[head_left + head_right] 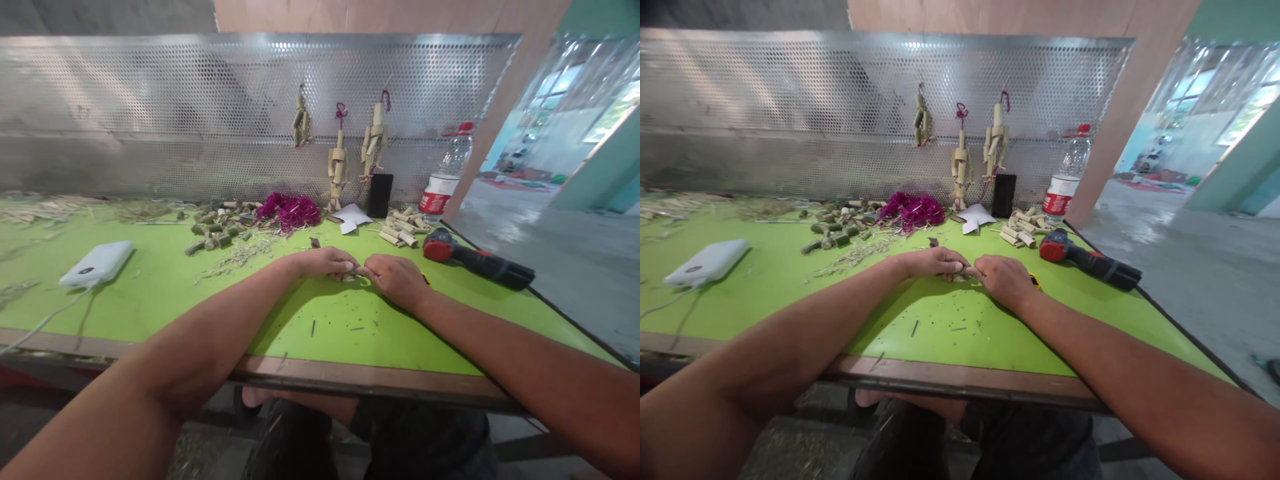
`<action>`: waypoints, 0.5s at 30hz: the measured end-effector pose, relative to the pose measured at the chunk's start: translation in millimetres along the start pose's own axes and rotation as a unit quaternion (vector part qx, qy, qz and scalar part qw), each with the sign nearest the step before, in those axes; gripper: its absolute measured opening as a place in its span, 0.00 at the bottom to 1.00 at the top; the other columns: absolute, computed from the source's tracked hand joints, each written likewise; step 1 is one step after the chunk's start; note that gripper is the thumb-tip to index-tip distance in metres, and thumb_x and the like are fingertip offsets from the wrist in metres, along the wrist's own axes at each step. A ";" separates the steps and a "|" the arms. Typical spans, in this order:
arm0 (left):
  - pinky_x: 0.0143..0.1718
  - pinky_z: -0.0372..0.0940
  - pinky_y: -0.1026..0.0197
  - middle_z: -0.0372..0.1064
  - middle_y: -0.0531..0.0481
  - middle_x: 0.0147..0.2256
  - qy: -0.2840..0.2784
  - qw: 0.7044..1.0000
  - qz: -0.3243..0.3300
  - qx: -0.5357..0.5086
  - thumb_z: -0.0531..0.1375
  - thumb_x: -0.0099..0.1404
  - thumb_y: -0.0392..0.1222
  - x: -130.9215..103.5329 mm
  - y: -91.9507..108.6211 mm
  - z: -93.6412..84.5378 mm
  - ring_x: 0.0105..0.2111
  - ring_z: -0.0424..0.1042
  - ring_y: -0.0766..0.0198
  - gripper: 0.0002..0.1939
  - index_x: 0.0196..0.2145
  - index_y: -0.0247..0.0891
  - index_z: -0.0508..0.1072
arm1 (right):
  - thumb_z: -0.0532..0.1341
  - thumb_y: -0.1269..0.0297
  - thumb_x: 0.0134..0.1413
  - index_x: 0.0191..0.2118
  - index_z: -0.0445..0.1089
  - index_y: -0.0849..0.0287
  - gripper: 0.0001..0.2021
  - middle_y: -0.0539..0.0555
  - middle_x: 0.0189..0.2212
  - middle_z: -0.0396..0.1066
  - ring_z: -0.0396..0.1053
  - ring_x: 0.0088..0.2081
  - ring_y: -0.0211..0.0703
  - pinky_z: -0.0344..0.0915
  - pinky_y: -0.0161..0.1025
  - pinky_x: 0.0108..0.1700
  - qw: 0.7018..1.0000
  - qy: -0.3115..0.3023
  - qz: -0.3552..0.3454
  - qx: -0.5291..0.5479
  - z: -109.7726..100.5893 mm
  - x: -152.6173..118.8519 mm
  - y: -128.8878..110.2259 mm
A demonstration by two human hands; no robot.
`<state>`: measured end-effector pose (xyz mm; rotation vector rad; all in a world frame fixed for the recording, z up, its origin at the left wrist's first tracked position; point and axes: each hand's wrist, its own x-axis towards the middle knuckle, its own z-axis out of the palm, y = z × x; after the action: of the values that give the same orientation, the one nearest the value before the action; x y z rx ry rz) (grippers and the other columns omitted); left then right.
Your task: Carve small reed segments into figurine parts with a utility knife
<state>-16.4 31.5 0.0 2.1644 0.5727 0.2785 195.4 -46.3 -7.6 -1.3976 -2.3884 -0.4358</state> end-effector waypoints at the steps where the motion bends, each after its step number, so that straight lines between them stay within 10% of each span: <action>1: 0.33 0.62 0.63 0.68 0.50 0.30 -0.001 1.000 0.001 -0.001 0.53 0.66 0.52 0.1 0.4 0.0 0.29 0.65 0.68 0.20 0.46 0.34 0.71 | 0.44 0.50 0.66 0.29 0.66 0.58 0.23 0.52 0.28 0.70 0.64 0.29 0.40 0.44 0.37 0.30 1.000 0.000 0.001 0.000 0.0 0.2 0.1; 15: 0.34 0.64 0.62 0.68 0.49 0.31 0.015 1.000 -0.009 -0.017 0.55 0.65 0.52 1.6 -1.8 0.0 0.29 0.67 0.68 0.20 0.45 0.33 0.70 | 0.47 0.50 0.64 0.28 0.68 0.58 0.22 0.51 0.27 0.71 0.64 0.29 0.39 0.45 0.37 0.30 0.998 -0.058 -0.033 0.022 -4.1 -1.2 -2.2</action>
<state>-15.5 33.2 -1.5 2.1246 0.5999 0.3105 194.5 -49.9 -4.6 -1.3622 -2.5277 -0.3259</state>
